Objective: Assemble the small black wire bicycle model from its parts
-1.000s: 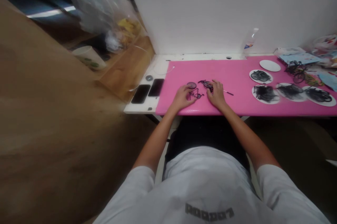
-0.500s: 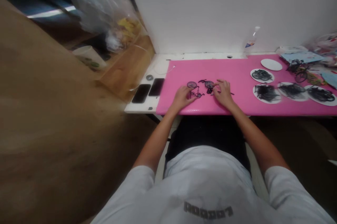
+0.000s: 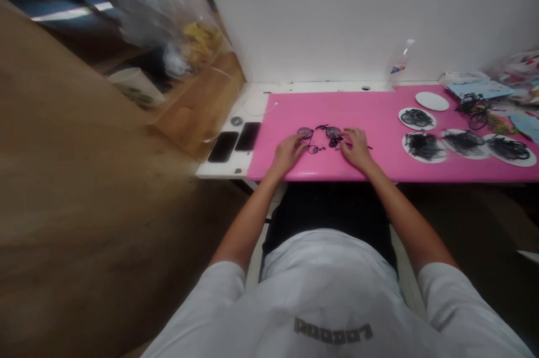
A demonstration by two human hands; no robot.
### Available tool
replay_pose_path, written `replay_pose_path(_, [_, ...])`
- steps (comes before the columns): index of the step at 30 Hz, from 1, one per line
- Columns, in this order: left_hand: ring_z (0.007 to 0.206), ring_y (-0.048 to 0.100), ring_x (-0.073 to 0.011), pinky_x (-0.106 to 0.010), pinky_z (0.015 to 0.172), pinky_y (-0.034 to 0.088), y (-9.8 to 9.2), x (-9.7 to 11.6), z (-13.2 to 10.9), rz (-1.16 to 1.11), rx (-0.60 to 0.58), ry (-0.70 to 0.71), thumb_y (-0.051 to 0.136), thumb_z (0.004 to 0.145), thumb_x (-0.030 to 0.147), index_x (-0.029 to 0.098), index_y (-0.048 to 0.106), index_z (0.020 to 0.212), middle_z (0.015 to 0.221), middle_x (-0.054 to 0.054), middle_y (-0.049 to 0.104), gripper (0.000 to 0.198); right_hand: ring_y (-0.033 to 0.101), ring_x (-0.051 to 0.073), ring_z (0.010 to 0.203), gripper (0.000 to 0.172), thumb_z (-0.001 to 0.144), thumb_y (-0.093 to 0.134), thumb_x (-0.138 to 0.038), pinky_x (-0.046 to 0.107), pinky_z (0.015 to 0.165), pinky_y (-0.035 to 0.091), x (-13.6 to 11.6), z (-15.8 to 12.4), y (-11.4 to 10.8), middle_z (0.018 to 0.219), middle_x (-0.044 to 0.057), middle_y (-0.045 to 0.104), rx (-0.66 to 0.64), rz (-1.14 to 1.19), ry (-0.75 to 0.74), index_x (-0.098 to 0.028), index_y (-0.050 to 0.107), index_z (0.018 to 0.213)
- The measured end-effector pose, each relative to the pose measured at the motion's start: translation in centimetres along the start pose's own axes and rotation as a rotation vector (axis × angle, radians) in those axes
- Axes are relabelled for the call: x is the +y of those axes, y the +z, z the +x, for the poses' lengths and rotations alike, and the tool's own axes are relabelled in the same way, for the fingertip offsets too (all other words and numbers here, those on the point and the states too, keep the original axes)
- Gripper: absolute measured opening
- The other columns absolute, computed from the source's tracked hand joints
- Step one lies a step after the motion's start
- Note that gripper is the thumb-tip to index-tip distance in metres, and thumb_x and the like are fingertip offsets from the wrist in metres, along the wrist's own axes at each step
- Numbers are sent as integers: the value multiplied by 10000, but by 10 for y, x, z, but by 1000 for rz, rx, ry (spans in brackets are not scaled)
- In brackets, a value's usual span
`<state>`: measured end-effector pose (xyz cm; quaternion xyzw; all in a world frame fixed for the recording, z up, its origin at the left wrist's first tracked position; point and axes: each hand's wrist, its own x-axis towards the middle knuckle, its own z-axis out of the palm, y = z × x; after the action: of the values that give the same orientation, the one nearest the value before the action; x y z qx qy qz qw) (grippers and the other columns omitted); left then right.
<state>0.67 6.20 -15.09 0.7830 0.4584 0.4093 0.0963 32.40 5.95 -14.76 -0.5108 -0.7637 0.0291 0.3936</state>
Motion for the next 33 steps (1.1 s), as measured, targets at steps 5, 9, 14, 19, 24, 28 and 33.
replay_pose_path(5, [937,721,-240,-371,865,582,-1,1,0,78,30,-24,589,1115,390,185,754,1215,1073,-118,785,282,419,432,1618,564,982,705,-458,740,1321,331,-8,-4,-3,1687,151,554,-130,-27,-12,-261,658,1509])
replay_pose_path(9, [965,729,-244,-372,871,583,-1,1,0,83,38,-31,553,1127,387,196,745,1216,1099,-122,789,286,477,439,1585,672,971,733,-457,729,1312,366,-11,-5,-4,1689,141,568,-214,8,-9,-264,603,1601])
replay_pose_path(14, [994,739,-253,-379,881,582,-1,3,-1,100,10,-14,553,1122,362,179,742,1220,1131,-131,795,281,652,384,1373,552,965,737,-413,634,1223,497,-14,-3,-8,1516,147,710,-217,74,-65,-238,700,1487])
replay_pose_path(19, [996,746,-246,-367,897,587,-2,4,-1,85,5,8,550,1123,364,179,739,1224,1136,-127,802,282,710,361,1225,488,967,727,-365,578,1124,563,-13,-1,-4,1354,154,779,-166,103,-36,-203,726,1427])
replay_pose_path(24, [992,746,-255,-374,883,588,1,1,-1,100,2,-2,565,1111,356,184,743,1224,1135,-137,802,272,697,352,1208,461,983,714,-352,572,1107,566,-9,-1,0,1329,155,774,-130,103,-19,-209,712,1421])
replay_pose_path(28, [989,747,-257,-365,860,580,2,-1,-2,109,0,3,569,1105,345,181,747,1212,1106,-135,797,265,695,325,1122,283,1010,674,-355,545,1064,581,-10,0,-1,1190,141,777,-134,116,-40,-223,779,1238])
replay_pose_path(33, [994,743,-261,-367,862,578,2,0,-2,108,1,1,566,1105,353,196,745,1210,1091,-129,789,261,724,290,989,219,988,691,-396,515,970,625,-11,0,-5,1084,115,788,-73,205,43,-234,802,1085])
